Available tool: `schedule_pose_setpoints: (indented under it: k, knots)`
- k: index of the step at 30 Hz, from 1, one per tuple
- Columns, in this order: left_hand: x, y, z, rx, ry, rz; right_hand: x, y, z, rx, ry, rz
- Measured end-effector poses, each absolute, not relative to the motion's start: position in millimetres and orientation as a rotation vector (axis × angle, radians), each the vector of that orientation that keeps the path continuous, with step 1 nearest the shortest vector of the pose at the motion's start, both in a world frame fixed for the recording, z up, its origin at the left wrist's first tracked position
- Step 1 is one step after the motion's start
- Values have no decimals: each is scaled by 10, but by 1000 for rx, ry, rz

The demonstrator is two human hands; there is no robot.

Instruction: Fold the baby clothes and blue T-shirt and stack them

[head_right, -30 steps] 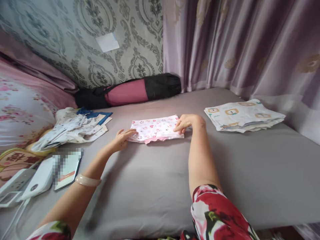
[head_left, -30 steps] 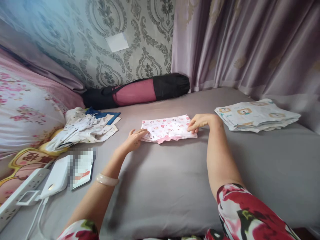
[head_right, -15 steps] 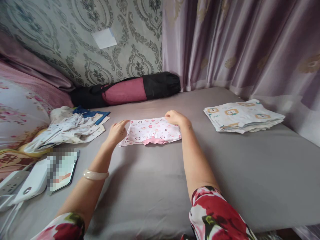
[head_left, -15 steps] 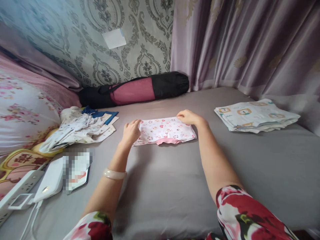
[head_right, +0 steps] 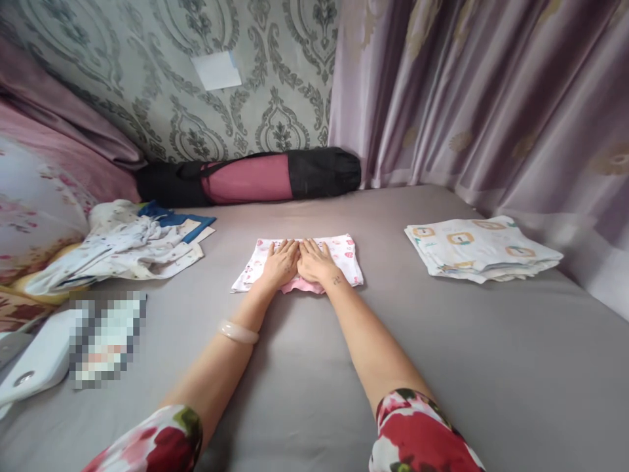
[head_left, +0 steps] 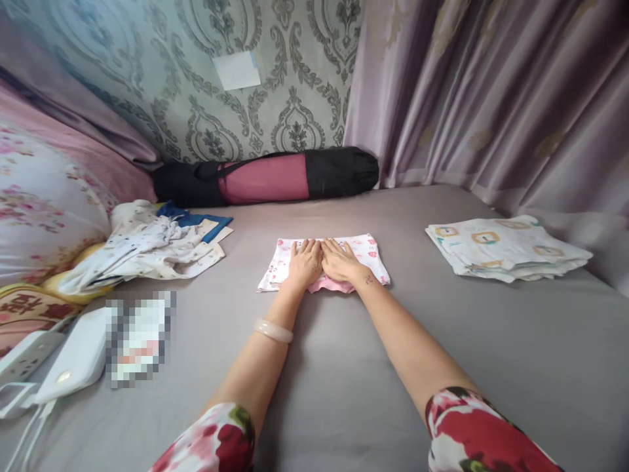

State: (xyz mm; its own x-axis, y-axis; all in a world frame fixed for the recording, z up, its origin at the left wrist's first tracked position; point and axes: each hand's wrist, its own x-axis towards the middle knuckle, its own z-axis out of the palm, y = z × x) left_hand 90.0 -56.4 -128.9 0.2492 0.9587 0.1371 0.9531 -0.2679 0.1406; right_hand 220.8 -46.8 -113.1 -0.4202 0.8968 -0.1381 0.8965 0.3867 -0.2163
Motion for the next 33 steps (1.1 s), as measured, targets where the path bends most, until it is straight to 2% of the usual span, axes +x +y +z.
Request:
schedule_pose_setpoints:
  k: [11,33]
  knots:
    - [860,-539,-1287,2417,1913,338,2220,-482,-1251,-1705,-2526,275]
    - [538,-505,-1385,2108,2181,543,2665,-479,-1302,-2048,-2212,45]
